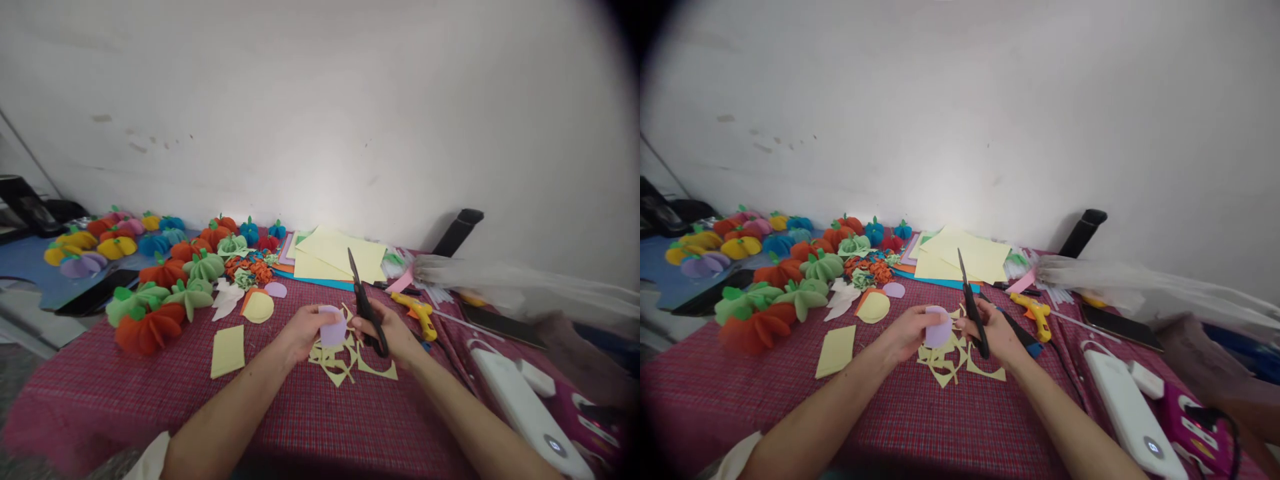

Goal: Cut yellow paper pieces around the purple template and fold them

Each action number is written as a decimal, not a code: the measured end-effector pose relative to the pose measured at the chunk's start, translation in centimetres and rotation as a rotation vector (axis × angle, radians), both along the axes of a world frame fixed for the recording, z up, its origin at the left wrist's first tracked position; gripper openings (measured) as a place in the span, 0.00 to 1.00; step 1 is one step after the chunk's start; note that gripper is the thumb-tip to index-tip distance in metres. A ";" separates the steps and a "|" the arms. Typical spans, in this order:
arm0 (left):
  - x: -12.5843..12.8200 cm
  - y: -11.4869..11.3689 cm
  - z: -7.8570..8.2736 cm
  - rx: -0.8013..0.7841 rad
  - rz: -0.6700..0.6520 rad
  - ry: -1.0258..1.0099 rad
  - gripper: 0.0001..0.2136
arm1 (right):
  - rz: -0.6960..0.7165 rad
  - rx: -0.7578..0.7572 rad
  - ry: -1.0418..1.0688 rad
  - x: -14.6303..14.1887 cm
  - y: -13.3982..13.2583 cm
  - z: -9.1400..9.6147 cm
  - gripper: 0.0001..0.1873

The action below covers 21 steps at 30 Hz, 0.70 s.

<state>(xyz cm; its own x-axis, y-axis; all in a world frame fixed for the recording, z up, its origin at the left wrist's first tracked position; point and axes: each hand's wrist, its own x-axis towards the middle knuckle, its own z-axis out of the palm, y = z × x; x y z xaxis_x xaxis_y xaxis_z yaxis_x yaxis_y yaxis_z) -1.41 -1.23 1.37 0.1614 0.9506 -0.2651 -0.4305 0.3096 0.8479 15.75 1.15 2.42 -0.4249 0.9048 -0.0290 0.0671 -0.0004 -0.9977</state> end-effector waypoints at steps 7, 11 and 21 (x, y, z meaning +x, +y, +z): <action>0.0 0.6 -1.0 0.116 0.155 0.149 0.12 | -0.043 0.005 0.014 0.3 1.5 -3.1 0.25; -0.2 0.9 -1.3 0.118 0.194 0.231 0.13 | -0.030 0.029 0.020 0.7 1.8 -3.8 0.24; -1.2 1.9 -2.1 0.224 0.375 0.475 0.15 | -0.049 0.130 -0.051 1.6 3.1 -5.4 0.21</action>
<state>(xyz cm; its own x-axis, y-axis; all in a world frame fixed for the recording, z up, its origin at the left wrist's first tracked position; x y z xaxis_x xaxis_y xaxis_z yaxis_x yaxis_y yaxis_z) -2.65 0.72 -0.70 -0.2783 0.9604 -0.0141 -0.0365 0.0041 0.9993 17.35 4.24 -2.97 -0.3815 0.9217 0.0698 0.1207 0.1246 -0.9848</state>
